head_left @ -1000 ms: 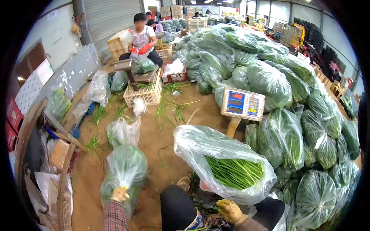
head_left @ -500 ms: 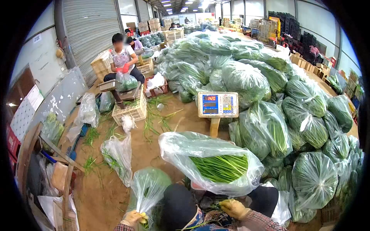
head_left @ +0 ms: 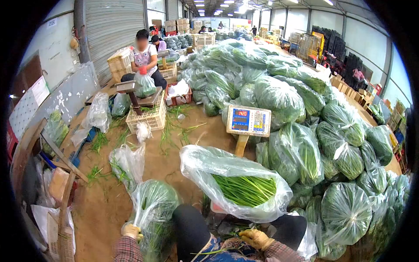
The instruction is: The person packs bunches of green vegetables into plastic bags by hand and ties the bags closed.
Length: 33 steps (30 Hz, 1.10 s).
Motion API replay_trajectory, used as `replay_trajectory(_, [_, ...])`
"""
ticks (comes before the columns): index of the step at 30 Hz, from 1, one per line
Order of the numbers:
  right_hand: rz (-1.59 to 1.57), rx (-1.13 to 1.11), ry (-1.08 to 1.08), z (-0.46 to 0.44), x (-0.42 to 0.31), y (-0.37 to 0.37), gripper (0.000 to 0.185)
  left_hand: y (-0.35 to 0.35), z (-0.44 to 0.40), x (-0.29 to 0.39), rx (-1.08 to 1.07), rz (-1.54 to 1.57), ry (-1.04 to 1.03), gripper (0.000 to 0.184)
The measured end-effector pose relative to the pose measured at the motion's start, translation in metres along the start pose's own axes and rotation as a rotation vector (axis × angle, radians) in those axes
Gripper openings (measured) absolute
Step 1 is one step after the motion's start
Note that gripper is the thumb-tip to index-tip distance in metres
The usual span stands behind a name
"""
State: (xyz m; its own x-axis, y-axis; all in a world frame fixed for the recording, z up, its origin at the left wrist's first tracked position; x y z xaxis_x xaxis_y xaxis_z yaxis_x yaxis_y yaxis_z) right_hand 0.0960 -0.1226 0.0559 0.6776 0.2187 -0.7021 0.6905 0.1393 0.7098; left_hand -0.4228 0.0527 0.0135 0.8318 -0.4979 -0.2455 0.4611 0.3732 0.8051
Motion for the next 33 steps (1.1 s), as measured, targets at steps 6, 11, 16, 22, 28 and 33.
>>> replay_trajectory(6, [0.118, 0.301, 0.488, -0.147, -0.131, 0.091, 0.039, 0.056, 0.036, 0.006, 0.078, 0.863, 0.567, 0.04])
replay_trajectory(11, [0.001, 0.014, 0.898, -0.238, -0.343, 0.099, 0.065, 0.069, 0.042, -0.013, 0.516, 0.751, 0.771, 0.026])
replay_trajectory(16, [-0.204, -0.069, 1.018, -0.235, -0.36, 0.035, 0.063, 0.081, 0.074, -0.004, 0.482, 0.884, 0.528, 0.021])
replay_trajectory(22, [-0.531, -0.387, 0.466, -0.233, -0.22, -0.053, 0.038, 0.033, 0.094, -0.009, 0.586, 1.148, 0.752, 0.03])
replay_trajectory(28, [-0.881, -0.555, -0.095, -0.258, -0.198, -0.139, 0.027, -0.067, 0.163, -0.036, 1.297, 1.57, 0.957, 0.012])
replay_trajectory(33, [0.191, -0.669, 0.204, -0.246, -0.148, -0.207, 0.031, -0.037, 0.199, -0.015, 1.074, 1.254, 0.971, 0.022])
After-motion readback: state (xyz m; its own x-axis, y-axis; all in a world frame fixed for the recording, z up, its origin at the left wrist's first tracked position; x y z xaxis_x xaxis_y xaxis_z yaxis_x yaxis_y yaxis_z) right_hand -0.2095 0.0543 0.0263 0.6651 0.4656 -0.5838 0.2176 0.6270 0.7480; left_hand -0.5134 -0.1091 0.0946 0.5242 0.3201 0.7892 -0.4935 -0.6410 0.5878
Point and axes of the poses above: each hand's wrist, its own z-axis away from the middle knuckle, its own y-axis out of the back of the hand, x = y × z, the point moved 5 cm from there along -z, towards the middle knuckle, and after that the axes turned 3 degrees about x, right-handed, at the moved point
